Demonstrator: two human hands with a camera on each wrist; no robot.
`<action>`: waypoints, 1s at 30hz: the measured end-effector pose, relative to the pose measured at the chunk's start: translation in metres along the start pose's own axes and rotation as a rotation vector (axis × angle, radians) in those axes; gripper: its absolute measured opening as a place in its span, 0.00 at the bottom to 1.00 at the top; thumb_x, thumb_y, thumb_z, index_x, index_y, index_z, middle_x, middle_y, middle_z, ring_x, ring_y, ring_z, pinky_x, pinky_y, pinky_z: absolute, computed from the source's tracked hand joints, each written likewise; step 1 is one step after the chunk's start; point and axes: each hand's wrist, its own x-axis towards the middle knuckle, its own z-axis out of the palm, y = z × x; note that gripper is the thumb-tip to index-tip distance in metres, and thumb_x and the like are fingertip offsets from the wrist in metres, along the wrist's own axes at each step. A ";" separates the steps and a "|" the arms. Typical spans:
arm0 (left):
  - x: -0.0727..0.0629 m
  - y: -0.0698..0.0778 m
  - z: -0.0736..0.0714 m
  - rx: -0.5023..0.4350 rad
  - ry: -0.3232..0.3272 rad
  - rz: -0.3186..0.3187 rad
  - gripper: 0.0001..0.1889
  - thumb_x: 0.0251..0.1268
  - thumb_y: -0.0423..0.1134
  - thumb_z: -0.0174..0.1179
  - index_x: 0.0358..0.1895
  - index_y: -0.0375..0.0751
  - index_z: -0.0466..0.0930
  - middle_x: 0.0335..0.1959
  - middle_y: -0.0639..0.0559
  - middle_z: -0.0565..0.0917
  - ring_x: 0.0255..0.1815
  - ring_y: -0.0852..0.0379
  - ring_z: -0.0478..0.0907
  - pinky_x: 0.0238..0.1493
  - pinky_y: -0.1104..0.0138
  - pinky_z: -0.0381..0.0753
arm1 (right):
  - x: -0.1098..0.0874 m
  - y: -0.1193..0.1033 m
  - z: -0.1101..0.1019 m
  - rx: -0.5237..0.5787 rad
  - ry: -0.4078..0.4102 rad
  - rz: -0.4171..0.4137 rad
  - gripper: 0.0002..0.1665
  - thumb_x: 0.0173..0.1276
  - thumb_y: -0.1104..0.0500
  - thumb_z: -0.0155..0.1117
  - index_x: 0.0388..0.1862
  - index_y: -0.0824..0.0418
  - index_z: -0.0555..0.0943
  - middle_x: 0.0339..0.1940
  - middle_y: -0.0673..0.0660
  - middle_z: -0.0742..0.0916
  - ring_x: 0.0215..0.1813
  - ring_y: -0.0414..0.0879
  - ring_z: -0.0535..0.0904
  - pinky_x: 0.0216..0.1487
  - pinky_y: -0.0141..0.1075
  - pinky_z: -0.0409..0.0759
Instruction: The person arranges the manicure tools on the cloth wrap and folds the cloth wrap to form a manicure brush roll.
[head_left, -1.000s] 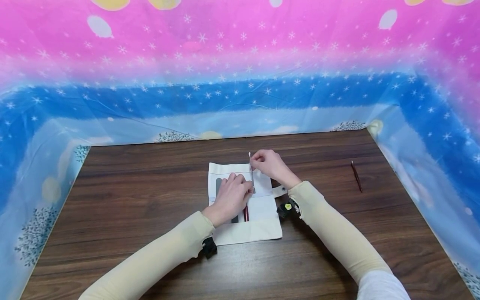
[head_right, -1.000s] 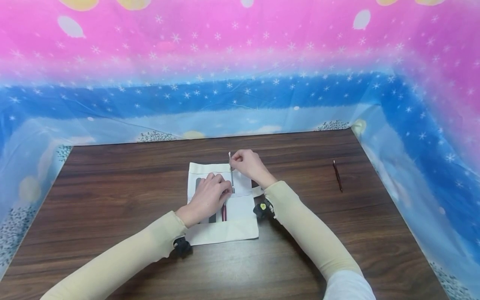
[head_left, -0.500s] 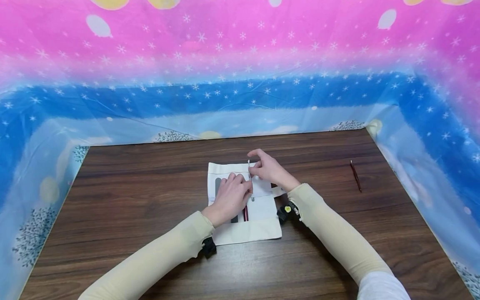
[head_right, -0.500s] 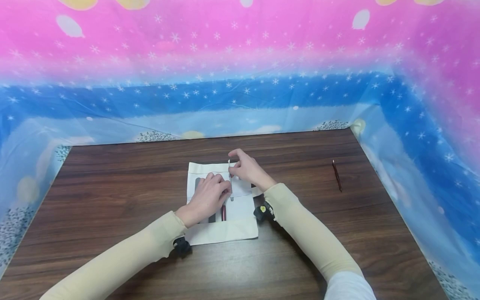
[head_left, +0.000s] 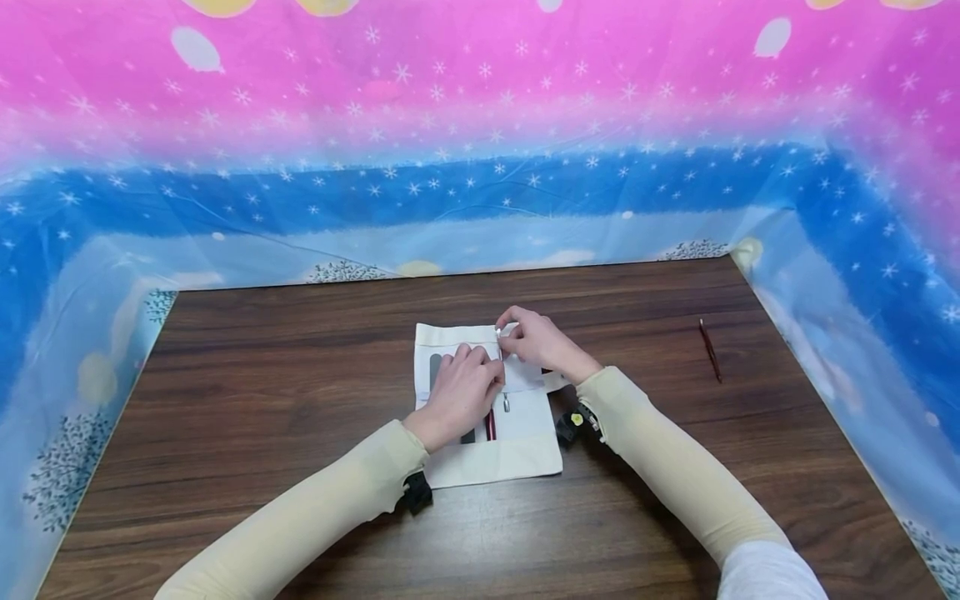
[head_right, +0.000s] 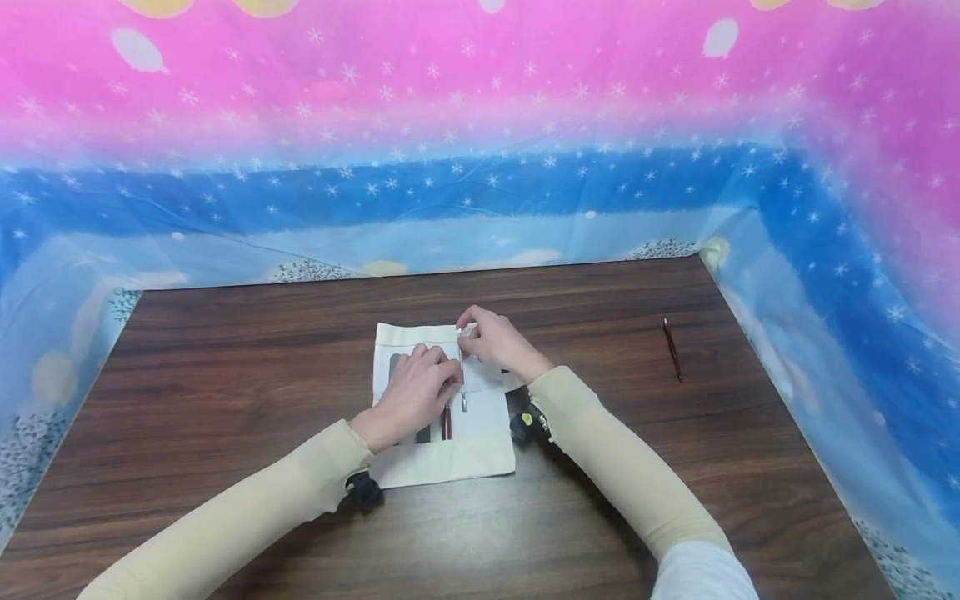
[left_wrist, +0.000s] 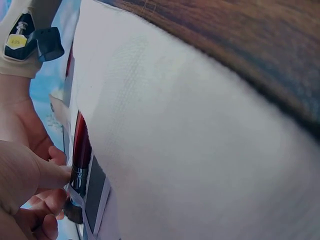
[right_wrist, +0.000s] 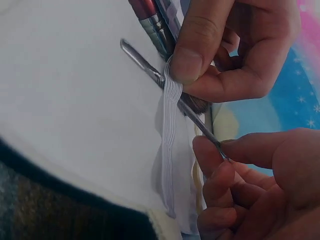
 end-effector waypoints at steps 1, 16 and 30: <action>0.000 0.000 0.000 -0.001 -0.001 -0.001 0.07 0.75 0.36 0.64 0.34 0.48 0.83 0.35 0.51 0.78 0.39 0.48 0.68 0.39 0.57 0.67 | -0.001 -0.001 0.000 -0.009 -0.003 0.002 0.16 0.80 0.59 0.57 0.62 0.61 0.76 0.37 0.56 0.90 0.28 0.47 0.77 0.34 0.37 0.74; 0.000 0.002 -0.001 0.013 0.005 -0.026 0.04 0.75 0.38 0.64 0.39 0.47 0.86 0.37 0.51 0.79 0.41 0.48 0.70 0.41 0.55 0.69 | -0.007 -0.001 0.001 -0.098 -0.052 0.003 0.09 0.78 0.60 0.60 0.51 0.63 0.83 0.32 0.52 0.90 0.31 0.44 0.79 0.35 0.35 0.74; -0.001 0.000 0.004 0.003 0.012 -0.035 0.05 0.76 0.39 0.63 0.38 0.48 0.86 0.37 0.51 0.79 0.40 0.49 0.69 0.41 0.56 0.69 | -0.011 0.001 0.008 -0.119 -0.056 0.008 0.08 0.76 0.61 0.61 0.48 0.63 0.83 0.29 0.51 0.90 0.28 0.42 0.79 0.32 0.33 0.73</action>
